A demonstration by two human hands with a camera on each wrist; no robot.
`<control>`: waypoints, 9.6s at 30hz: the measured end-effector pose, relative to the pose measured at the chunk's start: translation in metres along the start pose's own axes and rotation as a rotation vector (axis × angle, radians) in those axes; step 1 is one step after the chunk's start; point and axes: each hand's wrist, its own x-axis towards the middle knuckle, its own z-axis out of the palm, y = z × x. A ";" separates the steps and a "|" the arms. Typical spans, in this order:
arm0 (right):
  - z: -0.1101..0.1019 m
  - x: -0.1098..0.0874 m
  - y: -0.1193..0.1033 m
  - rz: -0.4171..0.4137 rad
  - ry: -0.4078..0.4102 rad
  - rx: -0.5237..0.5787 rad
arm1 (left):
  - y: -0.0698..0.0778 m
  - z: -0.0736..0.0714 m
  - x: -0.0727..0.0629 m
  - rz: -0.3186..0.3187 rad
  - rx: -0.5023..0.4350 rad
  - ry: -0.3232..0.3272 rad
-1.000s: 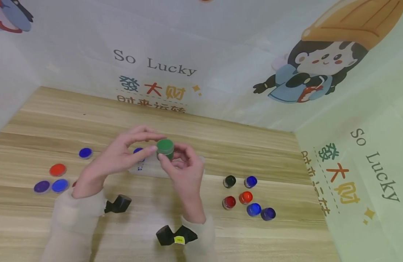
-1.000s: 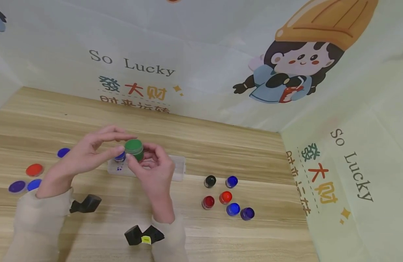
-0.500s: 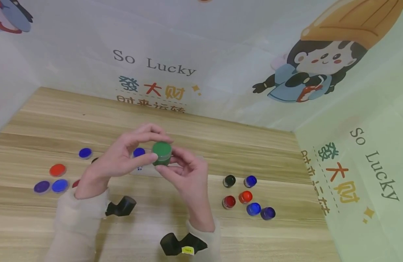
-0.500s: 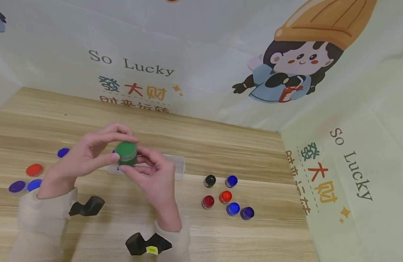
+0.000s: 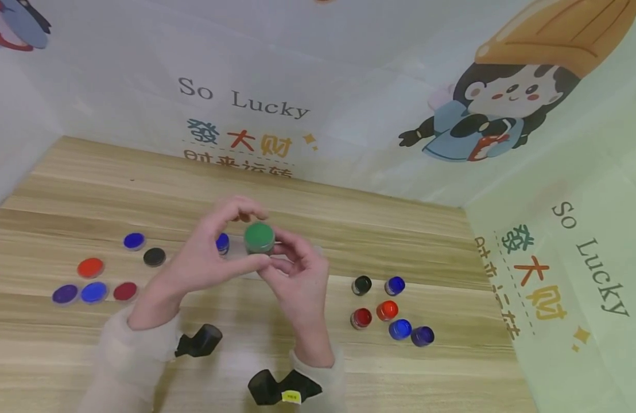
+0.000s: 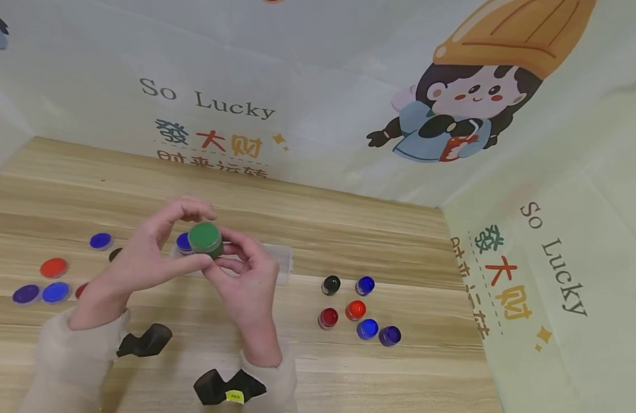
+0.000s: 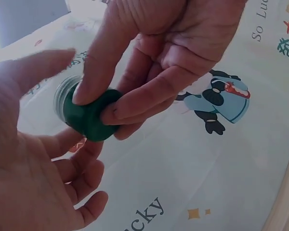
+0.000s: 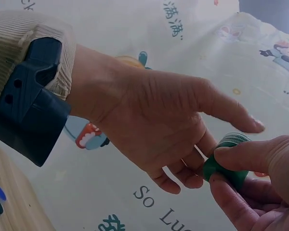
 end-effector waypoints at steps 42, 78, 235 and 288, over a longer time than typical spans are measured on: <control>0.001 -0.002 0.001 -0.002 -0.010 0.034 | -0.002 -0.008 -0.001 0.010 0.024 -0.008; -0.001 -0.003 0.005 0.027 0.013 0.044 | -0.003 -0.008 -0.002 -0.018 0.050 0.038; -0.168 -0.151 0.057 0.573 0.488 -0.786 | -0.098 -0.075 -0.111 -0.616 0.769 -0.103; 0.018 -0.012 0.101 -0.012 -0.178 -0.758 | -0.112 -0.063 -0.075 -0.622 0.762 -0.319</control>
